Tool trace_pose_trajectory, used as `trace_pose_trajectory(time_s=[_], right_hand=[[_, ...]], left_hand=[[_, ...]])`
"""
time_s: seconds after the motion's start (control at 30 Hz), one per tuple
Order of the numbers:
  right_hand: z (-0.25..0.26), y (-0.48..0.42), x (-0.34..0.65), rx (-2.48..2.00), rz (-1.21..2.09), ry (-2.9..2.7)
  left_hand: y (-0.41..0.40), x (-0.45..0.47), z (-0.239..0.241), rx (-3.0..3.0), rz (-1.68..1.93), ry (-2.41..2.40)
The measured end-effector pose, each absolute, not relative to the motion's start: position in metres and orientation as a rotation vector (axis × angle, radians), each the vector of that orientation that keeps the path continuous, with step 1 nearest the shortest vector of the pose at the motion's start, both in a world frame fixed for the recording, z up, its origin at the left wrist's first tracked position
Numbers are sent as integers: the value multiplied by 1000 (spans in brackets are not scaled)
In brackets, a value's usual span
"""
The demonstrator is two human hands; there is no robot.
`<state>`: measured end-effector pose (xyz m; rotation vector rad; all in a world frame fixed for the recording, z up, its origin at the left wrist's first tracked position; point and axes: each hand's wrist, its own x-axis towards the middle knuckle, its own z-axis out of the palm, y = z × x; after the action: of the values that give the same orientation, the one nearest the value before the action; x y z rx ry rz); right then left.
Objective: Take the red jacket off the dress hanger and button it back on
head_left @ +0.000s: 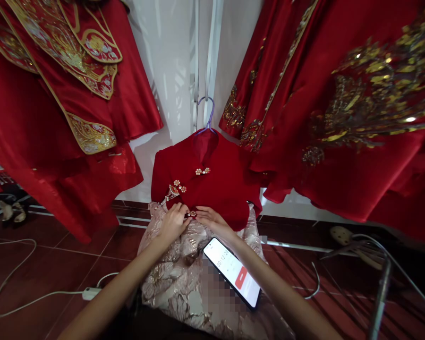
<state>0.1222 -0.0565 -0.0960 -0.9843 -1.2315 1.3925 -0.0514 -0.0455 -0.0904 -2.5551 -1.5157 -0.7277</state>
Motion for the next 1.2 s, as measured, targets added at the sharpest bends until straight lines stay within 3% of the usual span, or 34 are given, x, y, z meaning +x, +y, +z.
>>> trace_pose_trajectory(time_s=[0.77,1.07,1.2], right_hand=[[-71,-69,121,-865,1614,-959],[-66,-73,122,-858,1661,-946],[-69,-71,124,-871,1658,-969]], left_hand=[[-25,-49,-115,-2768,-1919,-1740],[-24,-55,-108,-2787,-1662,-1666],[-24,-54,-108,-2811,-1728,-1682]])
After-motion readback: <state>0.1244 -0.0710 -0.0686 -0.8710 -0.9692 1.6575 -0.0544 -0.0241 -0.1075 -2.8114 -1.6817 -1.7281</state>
